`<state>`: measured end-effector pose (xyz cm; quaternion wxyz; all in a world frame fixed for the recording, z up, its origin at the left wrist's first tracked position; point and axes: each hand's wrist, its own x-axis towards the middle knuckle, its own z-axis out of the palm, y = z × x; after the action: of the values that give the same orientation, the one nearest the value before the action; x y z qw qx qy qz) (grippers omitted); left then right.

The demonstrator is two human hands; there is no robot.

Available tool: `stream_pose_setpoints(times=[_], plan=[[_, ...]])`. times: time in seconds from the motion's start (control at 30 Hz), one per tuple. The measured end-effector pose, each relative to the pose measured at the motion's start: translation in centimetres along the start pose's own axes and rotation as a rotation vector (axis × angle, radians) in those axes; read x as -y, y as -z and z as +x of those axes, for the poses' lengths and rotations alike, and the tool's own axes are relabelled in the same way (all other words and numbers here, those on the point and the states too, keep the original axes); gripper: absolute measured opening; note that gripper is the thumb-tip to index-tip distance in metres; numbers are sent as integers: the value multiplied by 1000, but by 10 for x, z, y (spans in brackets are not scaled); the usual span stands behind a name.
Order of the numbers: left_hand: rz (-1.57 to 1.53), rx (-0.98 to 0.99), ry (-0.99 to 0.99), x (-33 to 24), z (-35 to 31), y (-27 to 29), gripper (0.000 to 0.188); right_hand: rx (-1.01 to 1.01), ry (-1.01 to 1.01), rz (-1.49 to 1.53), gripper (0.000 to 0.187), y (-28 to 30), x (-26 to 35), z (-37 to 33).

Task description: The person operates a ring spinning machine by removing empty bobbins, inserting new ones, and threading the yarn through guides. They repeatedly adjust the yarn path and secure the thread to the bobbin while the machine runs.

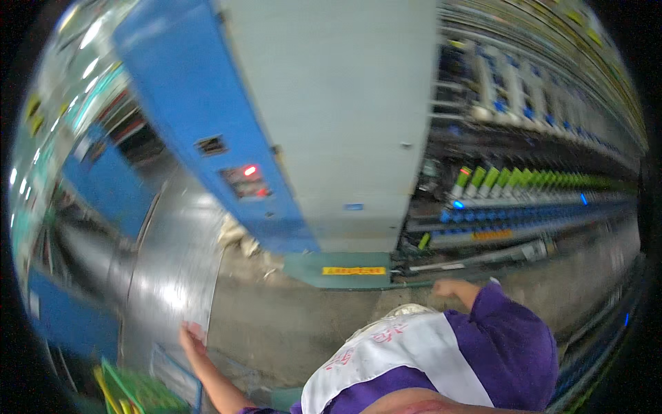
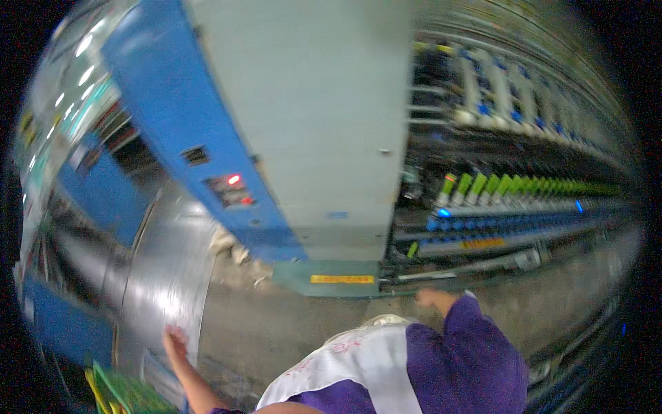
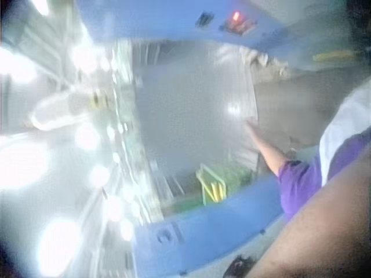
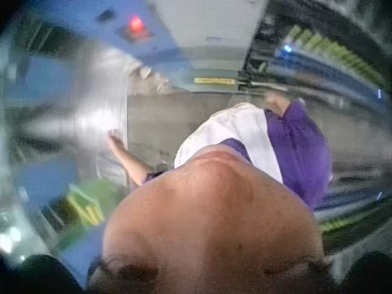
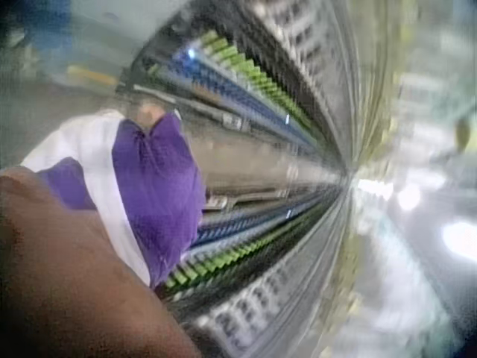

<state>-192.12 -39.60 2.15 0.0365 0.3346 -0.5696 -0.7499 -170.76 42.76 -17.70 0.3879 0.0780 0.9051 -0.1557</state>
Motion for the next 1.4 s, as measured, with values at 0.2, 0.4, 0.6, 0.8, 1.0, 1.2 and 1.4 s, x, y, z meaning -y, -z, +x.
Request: stream_pose_setpoints(times=[0.2, 0.4, 0.6, 0.8, 1.0, 1.2, 1.4], plan=[[549, 641, -153, 63, -92, -266, 34, -209, 210, 463, 52, -19, 48, -54], [551, 1296, -589, 29, -340, -481, 45, -370, 87, 543, 40, -120, -86, -109], [783, 1955, -951, 71, -617, -597, 40, -802, 92, 127, 27, -290, -263, -227], [509, 2075, -1504, 96, -837, -718, 50, -624, -616, 1226, 31, -333, -281, -324], [34, 1788, -1541, 71, -1027, -870, 76, -805, -441, 1547, 37, -249, -289, -347], [-369, 1745, -1185, 35, -1132, -978, 100, -1086, -301, 1271, 38, -75, -401, -365], [-585, 1878, -953, 1, -1212, -1020, 107, -1359, -4, 1302, 37, 70, -483, -423]])
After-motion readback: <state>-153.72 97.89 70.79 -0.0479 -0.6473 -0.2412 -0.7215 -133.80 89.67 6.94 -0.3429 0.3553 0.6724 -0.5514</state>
